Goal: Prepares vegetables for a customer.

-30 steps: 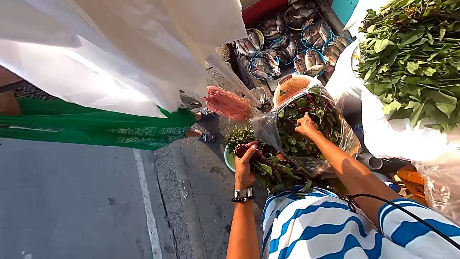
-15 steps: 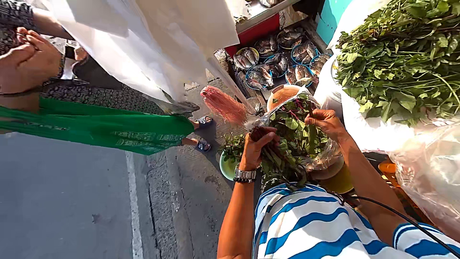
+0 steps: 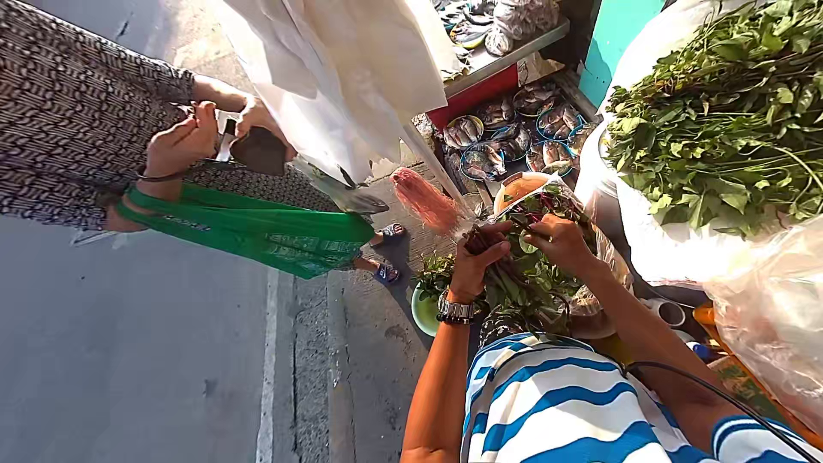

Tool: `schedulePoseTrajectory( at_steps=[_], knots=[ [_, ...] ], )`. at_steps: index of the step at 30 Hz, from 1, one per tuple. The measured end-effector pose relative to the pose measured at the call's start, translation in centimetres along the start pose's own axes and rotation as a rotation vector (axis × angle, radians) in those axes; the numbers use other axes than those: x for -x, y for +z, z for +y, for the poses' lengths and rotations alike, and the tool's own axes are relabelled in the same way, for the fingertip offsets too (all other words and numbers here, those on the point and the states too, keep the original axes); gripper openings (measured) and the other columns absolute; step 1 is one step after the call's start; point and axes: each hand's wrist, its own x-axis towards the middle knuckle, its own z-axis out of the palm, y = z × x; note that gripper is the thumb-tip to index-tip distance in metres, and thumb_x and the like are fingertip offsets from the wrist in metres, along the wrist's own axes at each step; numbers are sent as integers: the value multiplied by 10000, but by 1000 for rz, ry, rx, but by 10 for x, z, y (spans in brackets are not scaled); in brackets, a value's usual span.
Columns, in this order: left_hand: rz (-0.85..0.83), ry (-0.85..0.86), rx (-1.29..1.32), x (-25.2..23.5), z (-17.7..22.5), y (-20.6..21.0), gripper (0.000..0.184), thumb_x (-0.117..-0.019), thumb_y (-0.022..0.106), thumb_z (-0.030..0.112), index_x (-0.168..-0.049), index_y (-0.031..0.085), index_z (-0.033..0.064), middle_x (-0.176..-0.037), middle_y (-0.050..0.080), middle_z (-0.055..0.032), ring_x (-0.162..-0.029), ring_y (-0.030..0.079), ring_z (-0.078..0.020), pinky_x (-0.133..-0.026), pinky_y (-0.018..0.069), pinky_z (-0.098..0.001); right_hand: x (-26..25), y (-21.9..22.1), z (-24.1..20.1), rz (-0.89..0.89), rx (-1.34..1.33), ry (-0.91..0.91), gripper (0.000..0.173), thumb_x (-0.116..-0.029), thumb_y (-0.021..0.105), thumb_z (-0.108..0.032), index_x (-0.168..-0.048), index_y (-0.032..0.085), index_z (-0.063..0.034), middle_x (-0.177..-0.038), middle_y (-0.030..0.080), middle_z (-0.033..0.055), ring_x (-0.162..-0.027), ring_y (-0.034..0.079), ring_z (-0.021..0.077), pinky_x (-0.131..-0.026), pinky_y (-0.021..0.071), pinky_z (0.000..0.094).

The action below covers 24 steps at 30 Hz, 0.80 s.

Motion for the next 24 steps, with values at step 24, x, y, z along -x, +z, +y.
schedulePoseTrajectory(
  at_steps=[24],
  knots=[
    [204, 89, 34, -7, -32, 20, 163, -919, 733, 182, -1028, 730, 61, -1139, 731, -147, -1035, 710, -230, -886, 594, -378, 28, 18, -34, -83, 176, -16, 432, -1059, 503, -288, -1429, 617, -97, -1303, 597, 203, -1154, 575, 388, -899, 483, 559]
  ],
)
